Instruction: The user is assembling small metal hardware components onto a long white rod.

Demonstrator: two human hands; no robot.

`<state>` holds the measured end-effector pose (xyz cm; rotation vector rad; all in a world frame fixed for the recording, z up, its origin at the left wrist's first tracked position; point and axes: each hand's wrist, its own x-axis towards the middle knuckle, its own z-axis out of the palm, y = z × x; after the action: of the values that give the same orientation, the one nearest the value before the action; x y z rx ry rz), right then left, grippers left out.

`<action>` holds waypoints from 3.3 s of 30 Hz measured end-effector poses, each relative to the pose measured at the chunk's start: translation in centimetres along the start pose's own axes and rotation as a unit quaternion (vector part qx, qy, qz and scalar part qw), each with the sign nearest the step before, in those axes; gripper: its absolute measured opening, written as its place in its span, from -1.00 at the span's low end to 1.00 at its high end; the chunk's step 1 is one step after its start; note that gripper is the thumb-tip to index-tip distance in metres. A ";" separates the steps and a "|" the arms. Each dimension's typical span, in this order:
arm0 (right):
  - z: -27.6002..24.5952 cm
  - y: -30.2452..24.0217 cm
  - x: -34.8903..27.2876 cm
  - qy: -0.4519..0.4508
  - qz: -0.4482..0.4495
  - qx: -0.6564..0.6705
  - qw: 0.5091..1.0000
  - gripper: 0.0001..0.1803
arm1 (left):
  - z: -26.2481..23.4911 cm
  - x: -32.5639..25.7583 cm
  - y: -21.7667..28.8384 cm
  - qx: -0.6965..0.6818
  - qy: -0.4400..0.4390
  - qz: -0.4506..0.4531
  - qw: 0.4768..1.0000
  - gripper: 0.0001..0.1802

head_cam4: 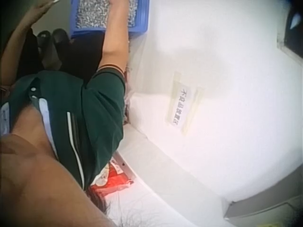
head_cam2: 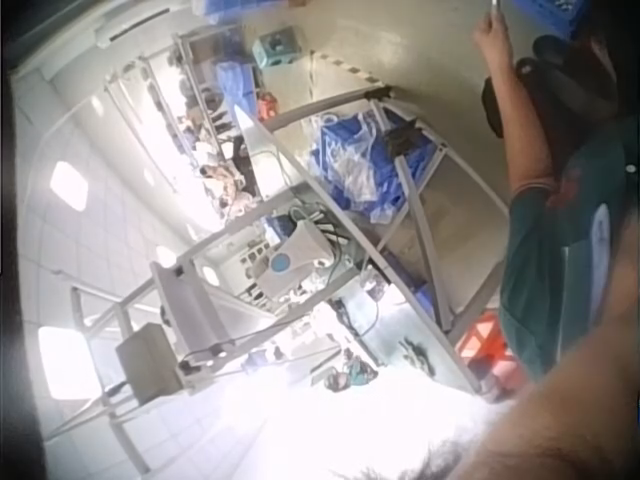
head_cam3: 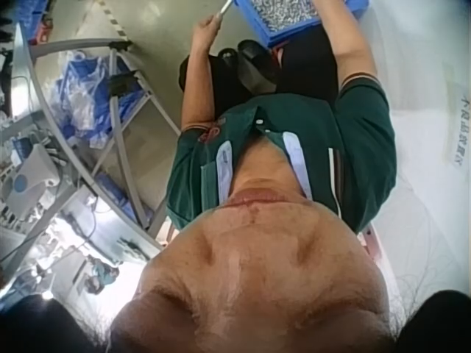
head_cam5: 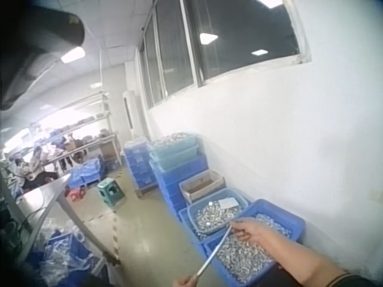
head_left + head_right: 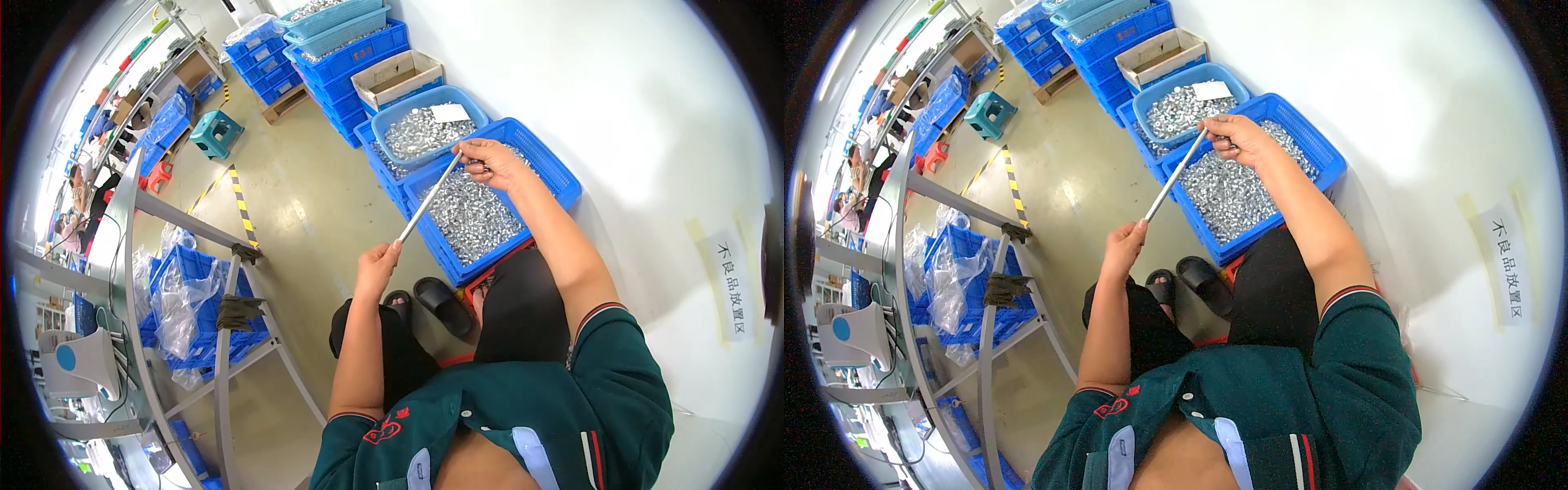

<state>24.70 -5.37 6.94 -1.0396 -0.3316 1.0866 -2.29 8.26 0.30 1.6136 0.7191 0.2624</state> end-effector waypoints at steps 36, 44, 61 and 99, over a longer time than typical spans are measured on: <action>-0.7 0.4 0.4 -0.025 0.034 0.112 0.993 -0.79 | 0.0 -0.3 0.3 0.021 0.016 0.002 1.000 -0.55; 1.0 -0.2 -0.7 0.013 -0.002 -0.135 0.991 -0.84 | -0.2 0.0 -0.5 0.061 0.025 0.021 0.998 -0.57; -1.5 1.9 1.4 0.075 0.080 0.003 0.994 -0.79 | 0.1 0.4 -0.7 0.051 0.050 0.011 0.997 -0.54; 3.0 1.7 -0.4 -0.033 0.124 -0.113 0.985 -0.76 | 0.0 -0.2 0.2 0.013 0.036 -0.002 0.999 -0.52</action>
<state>21.49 -3.97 7.19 -1.2737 -0.3930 1.3324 -2.38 8.12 0.50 1.6343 0.7849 0.3107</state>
